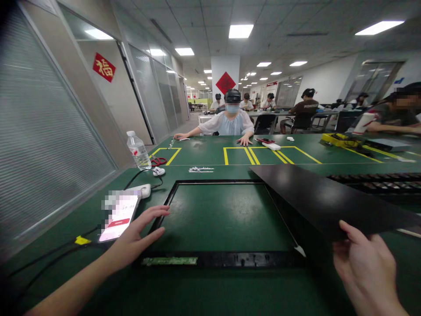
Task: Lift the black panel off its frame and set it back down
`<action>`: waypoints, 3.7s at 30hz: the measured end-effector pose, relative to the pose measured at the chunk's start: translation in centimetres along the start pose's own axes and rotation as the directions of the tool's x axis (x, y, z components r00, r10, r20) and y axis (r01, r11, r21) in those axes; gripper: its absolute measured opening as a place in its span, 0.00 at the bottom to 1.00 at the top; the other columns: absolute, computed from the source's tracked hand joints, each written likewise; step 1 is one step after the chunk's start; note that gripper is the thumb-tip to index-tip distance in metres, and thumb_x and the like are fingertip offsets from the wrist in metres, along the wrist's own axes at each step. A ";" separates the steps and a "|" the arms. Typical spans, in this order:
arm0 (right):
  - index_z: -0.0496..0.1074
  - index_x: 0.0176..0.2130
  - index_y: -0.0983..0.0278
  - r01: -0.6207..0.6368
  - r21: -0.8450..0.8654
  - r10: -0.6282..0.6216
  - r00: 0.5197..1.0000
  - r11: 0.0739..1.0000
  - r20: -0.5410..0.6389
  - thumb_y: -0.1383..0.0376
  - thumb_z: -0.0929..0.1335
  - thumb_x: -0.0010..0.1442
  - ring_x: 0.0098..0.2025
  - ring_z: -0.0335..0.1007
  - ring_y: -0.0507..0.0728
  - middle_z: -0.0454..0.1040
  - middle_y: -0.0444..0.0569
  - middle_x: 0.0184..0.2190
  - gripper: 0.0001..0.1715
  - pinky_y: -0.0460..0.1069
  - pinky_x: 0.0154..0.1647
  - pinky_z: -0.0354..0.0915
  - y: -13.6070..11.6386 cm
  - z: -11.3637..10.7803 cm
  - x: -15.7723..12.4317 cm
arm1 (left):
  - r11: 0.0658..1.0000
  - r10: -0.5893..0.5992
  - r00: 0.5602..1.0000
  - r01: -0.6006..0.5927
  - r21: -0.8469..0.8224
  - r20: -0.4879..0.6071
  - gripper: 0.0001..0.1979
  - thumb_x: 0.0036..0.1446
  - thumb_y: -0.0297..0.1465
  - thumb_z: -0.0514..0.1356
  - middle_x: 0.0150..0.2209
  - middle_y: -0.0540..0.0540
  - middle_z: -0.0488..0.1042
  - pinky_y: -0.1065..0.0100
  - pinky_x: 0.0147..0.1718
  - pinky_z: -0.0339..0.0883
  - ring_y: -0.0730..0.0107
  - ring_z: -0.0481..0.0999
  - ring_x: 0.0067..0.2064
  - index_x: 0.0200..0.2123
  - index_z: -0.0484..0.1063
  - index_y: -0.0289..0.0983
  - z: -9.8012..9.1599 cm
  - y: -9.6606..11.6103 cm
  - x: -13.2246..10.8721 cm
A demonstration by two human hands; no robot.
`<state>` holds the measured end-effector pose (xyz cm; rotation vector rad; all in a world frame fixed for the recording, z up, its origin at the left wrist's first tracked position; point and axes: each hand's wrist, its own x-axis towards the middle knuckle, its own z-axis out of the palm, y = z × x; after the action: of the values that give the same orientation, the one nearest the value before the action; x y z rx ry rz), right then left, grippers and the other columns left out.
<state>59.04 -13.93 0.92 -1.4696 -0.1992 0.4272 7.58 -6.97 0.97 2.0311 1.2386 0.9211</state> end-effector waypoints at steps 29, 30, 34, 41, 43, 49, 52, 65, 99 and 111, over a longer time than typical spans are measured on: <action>0.81 0.40 0.53 -0.324 -0.115 0.312 0.667 0.939 0.676 0.63 0.75 0.44 0.47 0.83 0.72 0.85 0.52 0.44 0.19 0.62 0.40 0.82 0.1 4.4 -4.6 | 0.153 -0.618 0.785 0.077 -0.985 -0.035 0.22 0.73 0.39 0.50 0.35 0.40 0.86 0.62 0.30 0.82 0.56 0.87 0.33 0.57 0.75 0.34 -0.1 2.8 2.1; 0.81 0.41 0.53 -0.335 -0.120 0.321 0.650 0.934 0.689 0.63 0.75 0.45 0.48 0.83 0.72 0.85 0.52 0.45 0.20 0.62 0.42 0.81 0.0 4.3 -4.6 | 0.145 -0.634 0.774 0.107 -0.984 -0.009 0.18 0.70 0.34 0.54 0.30 0.43 0.84 0.65 0.26 0.80 0.59 0.85 0.27 0.55 0.76 0.35 -0.6 2.6 2.0; 0.80 0.48 0.54 -0.383 -0.182 0.383 0.557 0.906 0.737 0.63 0.75 0.46 0.53 0.82 0.70 0.85 0.50 0.49 0.27 0.61 0.51 0.79 -0.4 4.2 -4.8 | 0.186 -0.685 0.728 0.226 -0.956 0.038 0.19 0.56 0.21 0.62 0.25 0.48 0.82 0.68 0.21 0.78 0.61 0.82 0.21 0.51 0.79 0.35 -1.8 2.4 1.7; 0.80 0.49 0.55 -0.289 -0.128 0.276 0.562 0.949 0.780 0.62 0.73 0.50 0.55 0.81 0.63 0.84 0.49 0.52 0.25 0.52 0.51 0.79 -0.5 4.0 -3.8 | 0.236 -0.653 0.757 0.175 -0.956 -0.023 0.31 0.48 0.18 0.60 0.31 0.45 0.86 0.62 0.30 0.85 0.54 0.87 0.30 0.56 0.78 0.37 -2.2 5.0 1.6; 0.80 0.50 0.57 -0.257 -0.097 0.240 0.613 0.962 0.753 0.62 0.73 0.48 0.53 0.82 0.61 0.84 0.51 0.52 0.27 0.49 0.48 0.79 -0.3 4.0 -3.6 | 0.251 -0.640 0.767 0.148 -0.957 -0.049 0.34 0.47 0.19 0.60 0.35 0.44 0.87 0.58 0.36 0.86 0.50 0.89 0.37 0.59 0.77 0.37 -2.0 5.4 1.5; 0.71 0.60 0.51 -0.179 -0.077 0.186 0.740 0.981 0.647 0.66 0.75 0.44 0.46 0.84 0.61 0.85 0.50 0.44 0.43 0.49 0.40 0.79 0.2 4.3 -3.5 | 0.379 -0.556 0.822 0.123 -0.917 -0.120 0.36 0.47 0.23 0.64 0.50 0.40 0.86 0.50 0.55 0.80 0.41 0.85 0.53 0.62 0.76 0.34 -1.2 4.4 1.1; 0.71 0.59 0.50 -0.169 -0.069 0.175 0.756 0.983 0.631 0.66 0.74 0.43 0.46 0.83 0.63 0.86 0.50 0.41 0.43 0.51 0.39 0.79 0.5 4.5 -3.3 | 0.411 -0.516 0.850 0.139 -0.901 -0.104 0.39 0.46 0.25 0.67 0.52 0.41 0.86 0.47 0.58 0.77 0.39 0.83 0.56 0.65 0.75 0.37 -0.8 3.6 1.1; 0.73 0.46 0.60 -0.108 -0.143 0.168 0.833 0.984 0.527 0.66 0.76 0.43 0.16 0.48 0.45 0.85 0.57 0.35 0.28 0.41 0.14 0.48 1.3 4.2 -2.3 | 0.398 -0.517 0.856 0.254 -0.882 0.013 0.42 0.46 0.28 0.73 0.59 0.40 0.81 0.51 0.57 0.77 0.39 0.81 0.58 0.67 0.72 0.41 0.4 1.6 0.7; 0.74 0.29 0.63 -0.012 -0.162 0.095 0.852 0.987 0.514 0.61 0.80 0.35 0.16 0.50 0.43 0.76 0.47 0.25 0.20 0.42 0.13 0.47 1.9 4.4 -2.7 | 0.450 -0.512 0.847 0.405 -0.796 0.142 0.46 0.48 0.29 0.77 0.59 0.41 0.82 0.58 0.50 0.81 0.44 0.83 0.56 0.70 0.68 0.46 1.1 2.3 1.2; 0.77 0.28 0.63 -0.002 -0.158 0.090 0.831 0.988 0.549 0.61 0.79 0.36 0.19 0.52 0.44 0.80 0.50 0.31 0.17 0.43 0.15 0.52 1.9 4.4 -2.8 | 0.459 -0.478 0.864 0.397 -0.795 0.156 0.44 0.48 0.31 0.77 0.60 0.40 0.82 0.57 0.54 0.79 0.43 0.82 0.59 0.69 0.69 0.47 1.1 2.1 1.3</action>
<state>54.54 -10.92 -0.19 -1.4670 -0.6760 0.8959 9.95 -6.72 2.26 0.8672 1.0141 1.0499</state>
